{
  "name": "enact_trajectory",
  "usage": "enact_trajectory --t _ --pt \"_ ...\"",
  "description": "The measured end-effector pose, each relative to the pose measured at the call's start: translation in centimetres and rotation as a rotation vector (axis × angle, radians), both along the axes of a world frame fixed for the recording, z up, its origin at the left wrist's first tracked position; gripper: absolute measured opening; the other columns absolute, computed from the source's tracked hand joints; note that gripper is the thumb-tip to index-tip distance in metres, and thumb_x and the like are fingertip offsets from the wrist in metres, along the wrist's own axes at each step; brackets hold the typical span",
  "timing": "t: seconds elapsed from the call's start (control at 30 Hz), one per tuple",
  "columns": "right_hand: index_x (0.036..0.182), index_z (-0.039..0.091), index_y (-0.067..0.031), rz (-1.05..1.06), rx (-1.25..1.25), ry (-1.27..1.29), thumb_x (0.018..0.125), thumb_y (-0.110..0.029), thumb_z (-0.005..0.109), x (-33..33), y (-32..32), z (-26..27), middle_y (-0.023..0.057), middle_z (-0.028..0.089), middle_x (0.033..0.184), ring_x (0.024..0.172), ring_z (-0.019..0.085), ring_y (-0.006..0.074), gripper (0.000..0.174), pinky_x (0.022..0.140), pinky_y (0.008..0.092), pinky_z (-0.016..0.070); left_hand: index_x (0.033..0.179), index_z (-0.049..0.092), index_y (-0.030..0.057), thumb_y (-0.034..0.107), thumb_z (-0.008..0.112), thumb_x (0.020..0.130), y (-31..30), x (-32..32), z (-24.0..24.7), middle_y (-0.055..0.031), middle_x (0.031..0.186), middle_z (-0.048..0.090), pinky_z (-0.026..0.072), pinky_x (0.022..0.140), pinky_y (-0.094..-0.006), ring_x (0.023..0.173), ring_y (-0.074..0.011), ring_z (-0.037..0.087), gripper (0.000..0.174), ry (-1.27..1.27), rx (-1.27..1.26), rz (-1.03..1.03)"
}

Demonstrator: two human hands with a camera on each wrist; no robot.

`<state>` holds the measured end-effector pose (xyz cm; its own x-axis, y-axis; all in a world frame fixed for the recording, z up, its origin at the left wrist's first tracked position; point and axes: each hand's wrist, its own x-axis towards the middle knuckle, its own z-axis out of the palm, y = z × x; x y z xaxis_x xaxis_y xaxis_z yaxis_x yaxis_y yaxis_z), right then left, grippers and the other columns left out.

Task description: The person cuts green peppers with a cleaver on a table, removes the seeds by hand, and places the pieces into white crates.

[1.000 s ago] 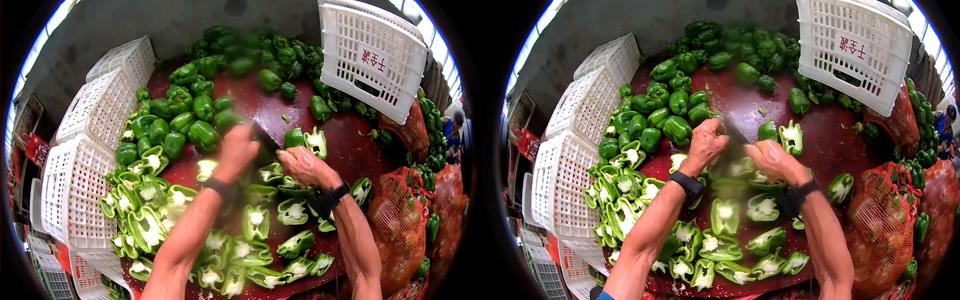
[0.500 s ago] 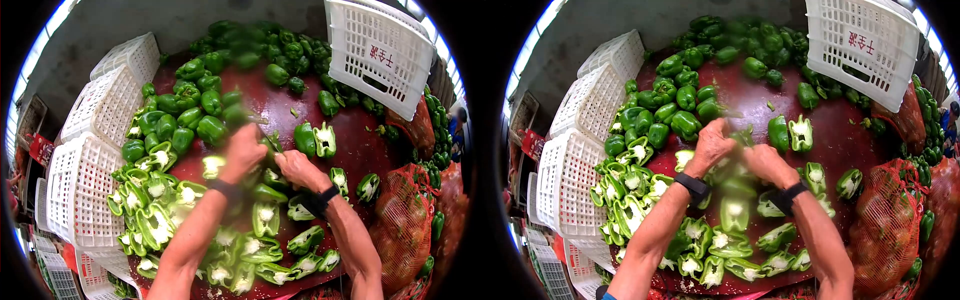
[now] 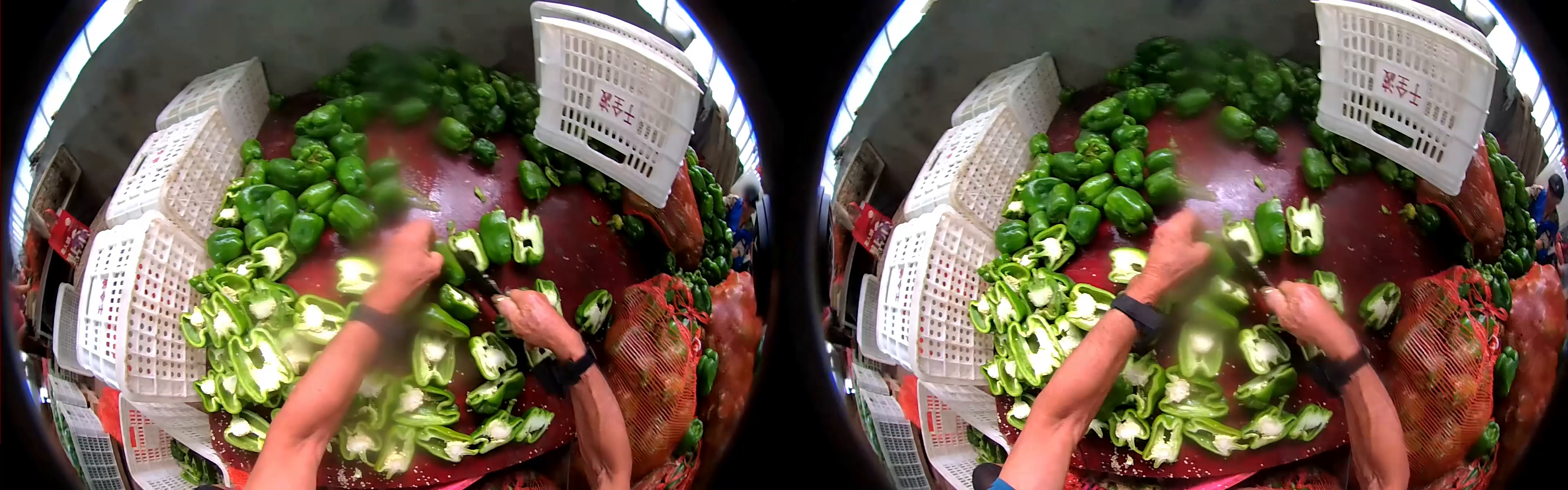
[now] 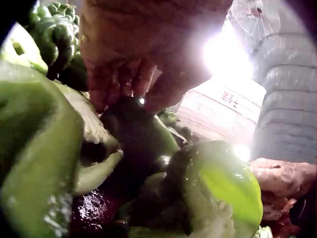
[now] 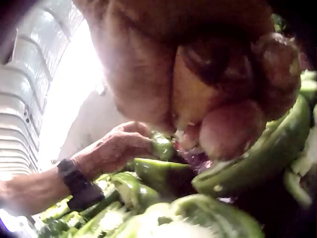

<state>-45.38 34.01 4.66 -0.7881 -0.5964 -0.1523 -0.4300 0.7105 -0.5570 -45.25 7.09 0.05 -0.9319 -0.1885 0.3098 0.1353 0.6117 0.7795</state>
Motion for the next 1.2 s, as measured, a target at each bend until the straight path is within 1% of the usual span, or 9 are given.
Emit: enact_trajectory --t 0.07,0.23,0.3,0.37,0.6,0.77,0.9,1.03,1.2 --pt "0.082 0.057 0.0019 -0.122 -0.118 0.068 0.102 -0.027 0.056 0.6 -0.8 -0.4 0.0261 0.059 0.070 0.062 0.056 0.0432 0.035 0.060 0.0515 0.0429 0.093 0.064 0.0002 0.011 0.067 0.075 -0.3 0.3 0.4 -0.0198 0.086 0.064 0.0536 0.075 -0.0436 0.080 -0.0354 0.064 0.021 0.150 0.090 -0.126" --pt "0.082 0.055 0.0015 -0.145 -0.357 0.091 0.101 -0.026 0.058 1.4 -5.1 2.6 0.0240 0.058 0.067 0.060 0.059 0.0389 0.034 0.057 0.0482 0.0442 0.095 0.063 0.0012 0.003 0.064 0.077 -8.0 0.2 3.0 -0.0186 0.091 0.064 0.0531 0.079 -0.0428 0.086 -0.0363 0.063 0.018 0.362 -0.290 0.236" --pt "0.086 0.056 0.0012 -0.044 -0.347 0.100 0.101 -0.025 0.058 1.1 -7.4 2.6 0.0232 0.059 0.067 0.060 0.062 0.0340 0.031 0.055 0.0465 0.0450 0.096 0.065 0.0014 0.007 0.067 0.079 -11.5 0.1 3.3 -0.0186 0.092 0.065 0.0516 0.084 -0.0432 0.092 -0.0364 0.063 0.018 0.287 -0.363 0.344" --pt "0.084 0.057 0.0017 0.006 -0.292 0.097 0.103 -0.028 0.056 0.5 -10.2 1.8 0.0173 0.053 0.066 0.059 0.050 0.0249 0.035 0.058 0.0425 0.0431 0.095 0.066 0.0011 0.010 0.069 0.079 -14.0 -0.5 1.8 -0.0178 0.092 0.066 0.0522 0.083 -0.0420 0.091 -0.0352 0.064 0.018 0.190 -0.405 0.368" --pt "0.092 0.062 0.0041 0.222 -0.368 0.267 0.104 -0.032 0.048 -2.2 -16.4 0.0 0.0280 0.061 0.079 0.078 0.061 0.0451 0.041 0.073 0.0515 0.0477 0.089 0.068 0.0005 0.013 0.071 0.078 -14.5 0.0 0.3 -0.0182 0.089 0.068 0.0534 0.078 -0.0412 0.084 -0.0341 0.066 0.017 0.162 -0.246 0.343" --pt "0.095 0.063 0.0050 0.123 -0.365 -0.071 0.105 -0.036 0.046 -2.2 -17.8 0.9 0.0285 0.064 0.084 0.083 0.064 0.0404 0.046 0.078 0.0482 0.0484 0.086 0.068 0.0001 0.011 0.069 0.077 -14.2 0.3 0.1 -0.0178 0.087 0.068 0.0535 0.079 -0.0418 0.084 -0.0347 0.066 0.014 0.223 -0.231 0.353" --pt "0.111 0.061 0.0043 0.419 -0.085 0.351 0.094 -0.019 0.057 -3.1 -18.2 -0.4 0.0184 0.062 0.091 0.087 0.064 0.0297 0.029 0.077 0.0422 0.0523 0.085 0.066 0.0003 0.010 0.066 0.078 -14.2 0.0 0.2 -0.0183 0.087 0.067 0.0533 0.080 -0.0435 0.085 -0.0361 0.066 0.012 0.207 -0.280 0.316" --pt "0.125 0.053 0.0030 0.520 0.036 0.635 0.084 -0.007 0.058 -3.6 -19.6 -2.8 0.0092 0.059 0.097 0.091 0.062 0.0268 0.043 0.077 0.0393 0.0548 0.085 0.066 0.0004 0.011 0.065 0.078 -14.3 0.5 0.8 -0.0183 0.086 0.067 0.0530 0.080 -0.0448 0.085 -0.0369 0.065 0.012 0.212 -0.280 0.301" --pt "0.100 0.057 -0.0002 0.408 0.025 0.607 0.090 -0.008 0.053 -3.1 -21.3 -2.8 0.0172 0.061 0.083 0.079 0.066 0.0334 0.012 0.069 0.0445 0.0565 0.082 0.065 -0.0003 0.013 0.065 0.078 -14.8 -0.8 0.5 -0.0192 0.086 0.067 0.0526 0.080 -0.0454 0.085 -0.0379 0.065 0.014 0.189 -0.282 0.281"
